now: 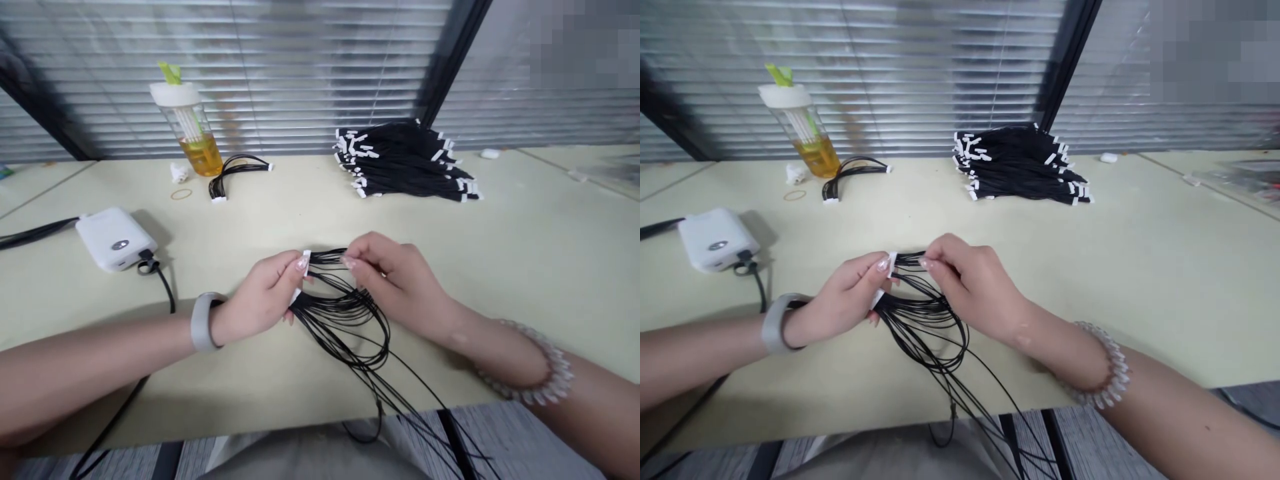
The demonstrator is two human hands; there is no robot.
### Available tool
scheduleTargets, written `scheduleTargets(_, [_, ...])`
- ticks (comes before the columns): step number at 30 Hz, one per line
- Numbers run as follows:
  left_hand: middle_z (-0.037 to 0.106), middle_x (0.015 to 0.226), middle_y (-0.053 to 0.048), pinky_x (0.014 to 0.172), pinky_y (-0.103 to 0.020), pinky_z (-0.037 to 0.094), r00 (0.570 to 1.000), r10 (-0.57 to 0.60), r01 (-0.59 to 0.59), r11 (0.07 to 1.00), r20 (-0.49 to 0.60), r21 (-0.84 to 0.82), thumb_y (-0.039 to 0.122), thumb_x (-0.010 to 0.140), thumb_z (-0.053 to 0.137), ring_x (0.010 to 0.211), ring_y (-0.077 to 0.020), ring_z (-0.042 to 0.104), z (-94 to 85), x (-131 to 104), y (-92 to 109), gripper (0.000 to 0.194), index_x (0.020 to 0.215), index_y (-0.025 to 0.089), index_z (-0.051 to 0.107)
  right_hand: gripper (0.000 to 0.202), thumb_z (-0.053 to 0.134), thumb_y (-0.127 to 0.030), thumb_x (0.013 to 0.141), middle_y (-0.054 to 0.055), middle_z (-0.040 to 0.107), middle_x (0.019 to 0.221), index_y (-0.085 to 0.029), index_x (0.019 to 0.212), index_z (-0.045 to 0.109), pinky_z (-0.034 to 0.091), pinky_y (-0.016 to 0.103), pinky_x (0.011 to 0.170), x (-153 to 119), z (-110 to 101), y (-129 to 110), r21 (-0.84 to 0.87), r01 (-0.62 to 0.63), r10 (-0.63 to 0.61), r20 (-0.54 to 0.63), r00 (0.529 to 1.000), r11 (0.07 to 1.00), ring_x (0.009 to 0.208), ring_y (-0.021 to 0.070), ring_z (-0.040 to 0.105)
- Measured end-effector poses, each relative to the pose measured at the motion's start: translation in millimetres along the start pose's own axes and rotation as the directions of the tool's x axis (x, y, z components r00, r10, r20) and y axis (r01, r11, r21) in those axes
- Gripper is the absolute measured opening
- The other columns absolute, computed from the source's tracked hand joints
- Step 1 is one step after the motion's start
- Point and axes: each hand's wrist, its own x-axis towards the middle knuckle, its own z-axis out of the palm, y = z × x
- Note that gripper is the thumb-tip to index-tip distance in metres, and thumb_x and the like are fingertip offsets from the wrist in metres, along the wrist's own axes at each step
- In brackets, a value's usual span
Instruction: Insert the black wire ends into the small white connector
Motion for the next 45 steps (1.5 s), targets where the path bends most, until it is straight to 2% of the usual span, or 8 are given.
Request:
scheduleTargets(2, [0.043, 0.057, 0.005, 0.031, -0.014, 0.041, 1.000, 0.002, -0.002, 1.000, 0.008, 0.006, 0.045, 0.093, 0.038, 0.036, -0.0047, 0.047, -0.7, -0.1, 0.6, 0.036, 0.071, 0.016, 0.045, 0.018, 0.049, -0.025, 0.087, -0.005, 0.049, 0.056, -0.017, 0.071, 0.052, 0.034, 0.021, 0.050, 1.0, -1.5, 0.7, -0.051, -0.018, 0.021, 0.048, 0.999, 0.999, 0.051, 0.0061, 0.042])
scheduleTargets(5, [0.043, 0.057, 0.005, 0.030, -0.014, 0.041, 1.000, -0.003, 0.003, 1.000, 0.002, 0.014, 0.046, 0.092, 0.038, 0.035, -0.0047, 0.047, -1.5, -0.5, 0.2, 0.036, 0.072, 0.016, 0.046, 0.026, 0.049, -0.028, 0.088, -0.006, 0.042, 0.052, -0.016, 0.065, 0.050, 0.030, 0.020, 0.048, 1.9, -5.0, 0.0, -0.045, -0.053, 0.057, 0.110, 0.992, 0.998, 0.050, 0.0058, 0.036])
scheduleTargets(10, [0.043, 0.056, 0.005, 0.031, -0.014, 0.041, 1.000, -0.012, 0.013, 0.999, -0.001, 0.034, 0.047, 0.093, 0.037, 0.036, -0.0049, 0.048, -1.8, -1.1, -1.7, 0.038, 0.073, 0.016, 0.046, 0.030, 0.045, -0.029, 0.089, -0.005, 0.039, 0.054, -0.016, 0.063, 0.049, 0.030, 0.019, 0.048, 1.0, -8.2, -1.4, 0.027, -0.100, 0.095, 0.159, 0.983, 0.995, 0.052, 0.0058, 0.036])
scheduleTargets(16, [0.043, 0.058, 0.005, 0.031, -0.013, 0.042, 1.000, -0.002, 0.002, 1.000, 0.005, 0.019, 0.046, 0.093, 0.037, 0.036, -0.0038, 0.047, -2.1, -0.7, -1.0, 0.038, 0.072, 0.016, 0.045, 0.030, 0.045, -0.029, 0.089, -0.005, 0.041, 0.054, -0.016, 0.061, 0.047, 0.031, 0.019, 0.049, 1.3, -8.9, -1.0, 0.016, -0.126, 0.120, 0.218, 0.969, 0.992, 0.052, 0.0055, 0.037])
scheduleTargets(24, [0.043, 0.057, 0.005, 0.031, -0.012, 0.041, 1.000, -0.010, 0.010, 1.000, 0.007, 0.016, 0.046, 0.093, 0.037, 0.036, -0.0034, 0.046, -1.6, 0.0, -3.6, 0.037, 0.075, 0.015, 0.047, 0.029, 0.046, -0.026, 0.088, -0.006, 0.040, 0.053, -0.016, 0.061, 0.046, 0.030, 0.019, 0.048, 2.6, -9.1, -0.9, 0.045, -0.085, 0.071, 0.243, 0.967, 0.995, 0.051, 0.0048, 0.036])
scheduleTargets(40, [0.044, 0.056, 0.005, 0.031, -0.013, 0.041, 1.000, -0.001, 0.001, 0.999, 0.014, 0.042, 0.045, 0.093, 0.036, 0.036, -0.0042, 0.048, -2.4, -0.9, -3.5, 0.036, 0.076, 0.016, 0.048, 0.032, 0.045, -0.030, 0.088, -0.005, 0.040, 0.054, -0.016, 0.060, 0.046, 0.030, 0.020, 0.048, 3.7, -6.4, 3.0, 0.106, -0.176, 0.145, 0.246, 0.958, 0.979, 0.052, 0.0057, 0.036])
scheduleTargets(45, [0.043, 0.055, 0.005, 0.031, -0.013, 0.041, 1.000, 0.014, -0.015, 0.998, 0.022, 0.055, 0.044, 0.094, 0.036, 0.035, -0.0046, 0.048, -1.9, -1.2, -0.3, 0.036, 0.074, 0.016, 0.046, 0.033, 0.045, -0.031, 0.088, -0.006, 0.039, 0.053, -0.016, 0.059, 0.045, 0.030, 0.020, 0.047, 3.7, -5.5, 1.6, 0.224, -0.242, 0.177, 0.278, 0.944, 0.944, 0.051, 0.0055, 0.036])
